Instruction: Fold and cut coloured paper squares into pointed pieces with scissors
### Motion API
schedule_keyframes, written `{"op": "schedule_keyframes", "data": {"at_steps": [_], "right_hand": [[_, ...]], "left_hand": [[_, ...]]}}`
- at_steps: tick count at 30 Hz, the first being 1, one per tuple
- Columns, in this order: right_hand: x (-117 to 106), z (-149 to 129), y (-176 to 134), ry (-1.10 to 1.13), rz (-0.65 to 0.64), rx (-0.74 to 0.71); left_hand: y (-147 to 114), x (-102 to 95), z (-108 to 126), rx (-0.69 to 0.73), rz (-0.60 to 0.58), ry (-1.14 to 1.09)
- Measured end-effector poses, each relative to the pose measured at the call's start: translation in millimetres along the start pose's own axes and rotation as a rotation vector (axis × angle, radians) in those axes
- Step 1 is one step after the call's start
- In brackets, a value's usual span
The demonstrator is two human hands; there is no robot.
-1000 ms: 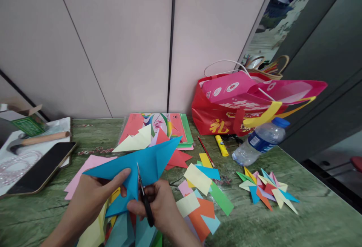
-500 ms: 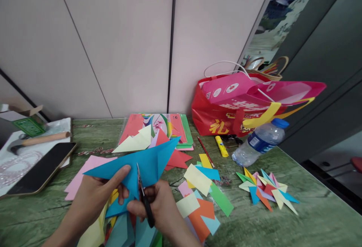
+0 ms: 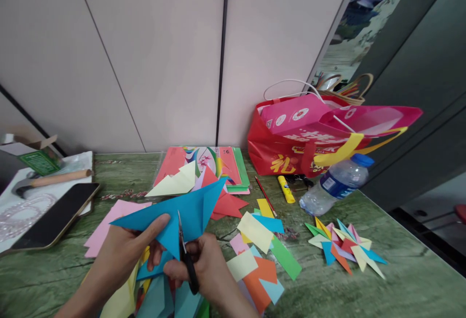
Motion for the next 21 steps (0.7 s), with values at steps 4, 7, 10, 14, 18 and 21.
{"op": "schedule_keyframes", "data": {"at_steps": [4, 7, 10, 14, 18, 21], "right_hand": [[-1.1, 3.1, -0.2, 0.080, 0.024, 0.049], [-1.0, 7.4, -1.1, 0.079, 0.017, 0.089], [1.6, 7.1, -2.7, 0.071, -0.022, 0.089], [3.2, 3.4, -3.3, 0.095, -0.050, 0.044], [3.2, 0.4, -1.7, 0.127, -0.080, -0.010], [2.5, -1.0, -0.8, 0.146, -0.091, -0.028]], "left_hand": [[2.4, -6.8, 0.7, 0.014, 0.086, -0.008], [4.7, -13.8, 0.1, 0.021, 0.172, -0.031], [6.2, -18.8, -0.6, 0.035, 0.232, -0.062], [6.1, -19.8, -2.0, 0.017, 0.251, -0.061], [3.8, -15.9, -4.9, -0.033, 0.214, -0.034], [1.9, -10.2, -6.4, -0.035, 0.135, -0.023]]}}
Point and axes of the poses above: each hand's wrist, its own y-axis towards the middle knuckle, its own x-axis out of the palm, z = x × y, the point moved 7 cm from there along y, towards the middle knuckle, and after that the axes turned 11 degrees about z, right-handed, at the moved point
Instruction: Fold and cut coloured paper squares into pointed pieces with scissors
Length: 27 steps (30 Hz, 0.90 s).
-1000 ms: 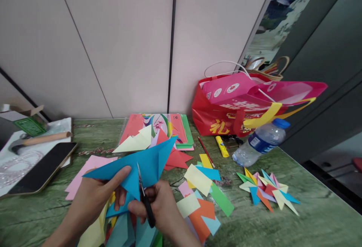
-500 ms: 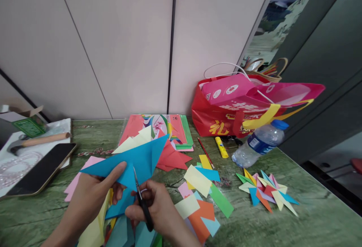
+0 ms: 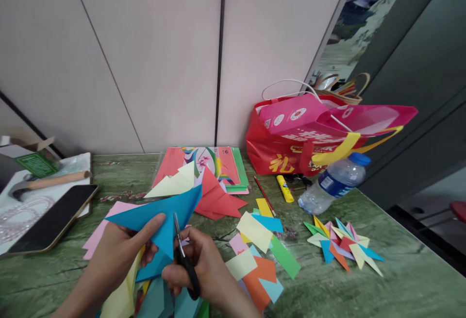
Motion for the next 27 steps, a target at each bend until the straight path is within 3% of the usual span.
{"op": "schedule_keyframes", "data": {"at_steps": [12, 20, 27], "right_hand": [[6.1, 3.8, -3.5, 0.012, -0.110, 0.021], [11.5, -9.3, -4.1, 0.036, -0.099, -0.013], [11.9, -12.3, -3.4, 0.056, -0.089, -0.007]], "left_hand": [[2.9, 5.0, -4.9, -0.070, -0.122, -0.296], [-2.7, 2.4, -1.1, 0.032, -0.082, 0.026], [-0.1, 4.1, -1.1, 0.025, -0.090, 0.103]]}}
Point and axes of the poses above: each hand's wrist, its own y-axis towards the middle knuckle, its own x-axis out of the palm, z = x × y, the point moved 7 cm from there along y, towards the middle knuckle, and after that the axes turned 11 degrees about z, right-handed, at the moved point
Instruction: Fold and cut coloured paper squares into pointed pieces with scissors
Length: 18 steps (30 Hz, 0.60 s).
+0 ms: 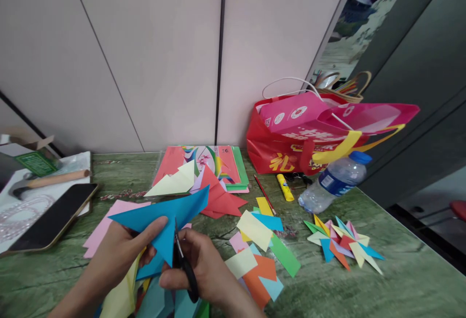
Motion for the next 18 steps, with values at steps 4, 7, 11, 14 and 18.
{"op": "schedule_keyframes", "data": {"at_steps": [4, 7, 11, 14, 18], "right_hand": [[1.4, -4.8, 0.1, 0.003, 0.007, -0.025], [1.0, -6.4, -0.3, 0.004, 0.025, -0.041], [-2.4, -5.2, 0.7, 0.019, 0.056, -0.071], [-5.5, -2.7, 2.7, 0.006, 0.088, -0.100], [-5.9, -1.9, 3.6, 0.002, 0.104, -0.130]], "left_hand": [[1.5, 1.9, -1.5, 0.003, -0.019, 0.000], [0.4, 3.5, 0.5, 0.019, -0.036, -0.005], [-1.7, 7.7, 2.9, 0.025, -0.072, 0.007], [-2.9, 10.7, 3.4, 0.031, -0.100, 0.024], [-4.8, 12.2, 3.5, 0.034, -0.107, 0.025]]}}
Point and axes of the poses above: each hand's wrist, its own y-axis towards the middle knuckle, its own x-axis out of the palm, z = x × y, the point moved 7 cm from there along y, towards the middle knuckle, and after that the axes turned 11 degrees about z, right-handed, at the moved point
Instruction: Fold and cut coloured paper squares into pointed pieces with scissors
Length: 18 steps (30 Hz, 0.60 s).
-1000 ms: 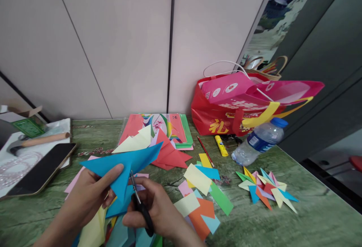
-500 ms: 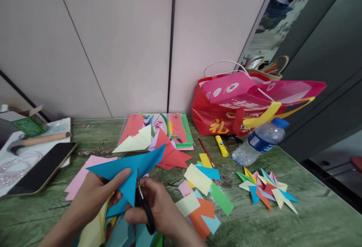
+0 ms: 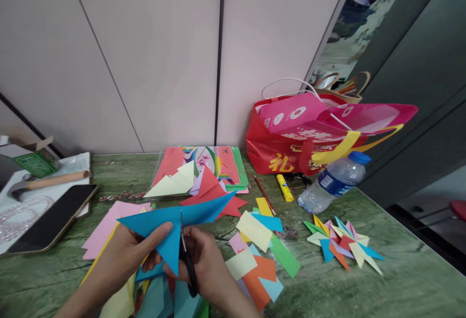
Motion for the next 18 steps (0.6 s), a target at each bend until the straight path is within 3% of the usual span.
{"op": "schedule_keyframes", "data": {"at_steps": [18], "right_hand": [[0.0, -3.2, -0.7, -0.027, 0.025, 0.014]], "left_hand": [[-4.5, -1.0, 3.8, 0.001, 0.081, 0.007]]}}
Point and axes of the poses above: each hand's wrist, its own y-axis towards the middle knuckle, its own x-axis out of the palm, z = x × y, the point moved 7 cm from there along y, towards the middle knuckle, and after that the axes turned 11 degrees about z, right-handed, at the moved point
